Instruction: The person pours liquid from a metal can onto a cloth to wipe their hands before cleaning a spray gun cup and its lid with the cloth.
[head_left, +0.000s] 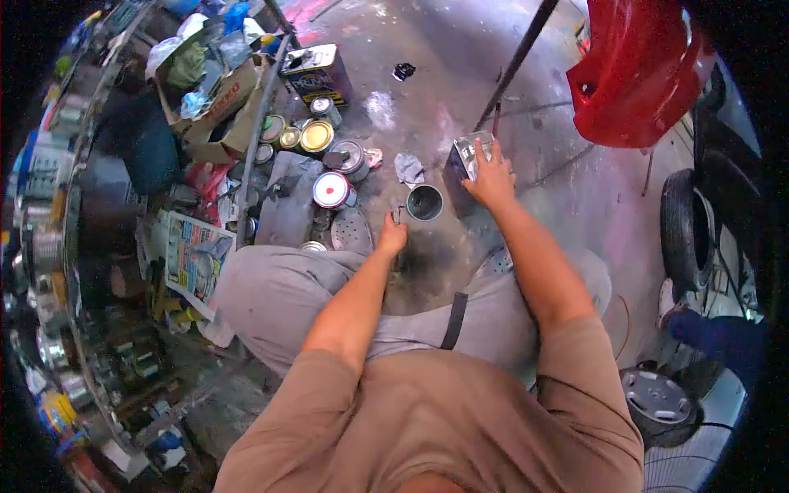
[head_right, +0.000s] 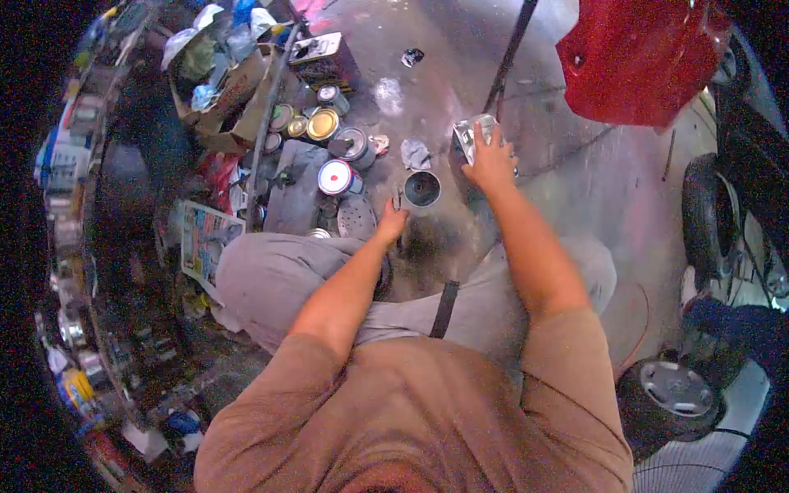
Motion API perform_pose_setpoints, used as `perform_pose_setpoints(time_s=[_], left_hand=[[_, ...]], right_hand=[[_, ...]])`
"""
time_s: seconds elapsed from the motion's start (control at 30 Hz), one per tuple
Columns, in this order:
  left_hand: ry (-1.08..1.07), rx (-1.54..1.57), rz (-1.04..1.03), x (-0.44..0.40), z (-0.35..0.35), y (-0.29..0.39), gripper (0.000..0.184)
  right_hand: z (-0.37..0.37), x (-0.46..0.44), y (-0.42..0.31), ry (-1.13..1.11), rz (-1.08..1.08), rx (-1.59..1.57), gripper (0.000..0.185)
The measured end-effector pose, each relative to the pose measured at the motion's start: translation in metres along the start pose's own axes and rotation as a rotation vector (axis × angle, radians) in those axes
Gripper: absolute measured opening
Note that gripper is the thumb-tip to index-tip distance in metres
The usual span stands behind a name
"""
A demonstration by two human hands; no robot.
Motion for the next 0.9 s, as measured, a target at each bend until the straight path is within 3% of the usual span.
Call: perform_pose_setpoints(time_s=[0.13,0.33,0.53,0.7,0.87,0.9], left_hand=[[0.074,0.030,0.058,-0.033,-0.007,-0.037,0.060],[0.158,-0.144,0.293,0.004,0.006,0.020,0.062],[0.232,-0.201,0.363,0.013,0.004,0.034,0.065],[0.254,-0.191,0.267,0.016,0.004,0.048,0.078],[0.296,-0.119,-0.012,0.004,0.013,0.092,0.094],[0.313,-0.098,-0.096,0.006,0.017,0.105,0.097]], right_hand=[[0.021,0.015,0.001,0.014,0.031,0.026,0.100],[0.014,0.031,0.019,0.098,-0.015,-0.009,0.101],[0.005,0.033,0.029,0.063,-0.003,-0.034,0.103],[0.006,0.028,0.026,0.056,0.035,-0.047,0.105],[-0.017,0.022,0.025,0.033,0.065,-0.091,0.113],[-0.018,0.021,0.024,0.010,0.151,-0.063,0.117]])
Point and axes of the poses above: each hand's wrist, its own x-axis away from the middle knuckle, its own z-axis out of the back of the hand, y = z × x, the point moved 3 cm from there along -x, towards the middle knuckle, and after that the axes turned 10 degrees about x, right-handed, at the moved point
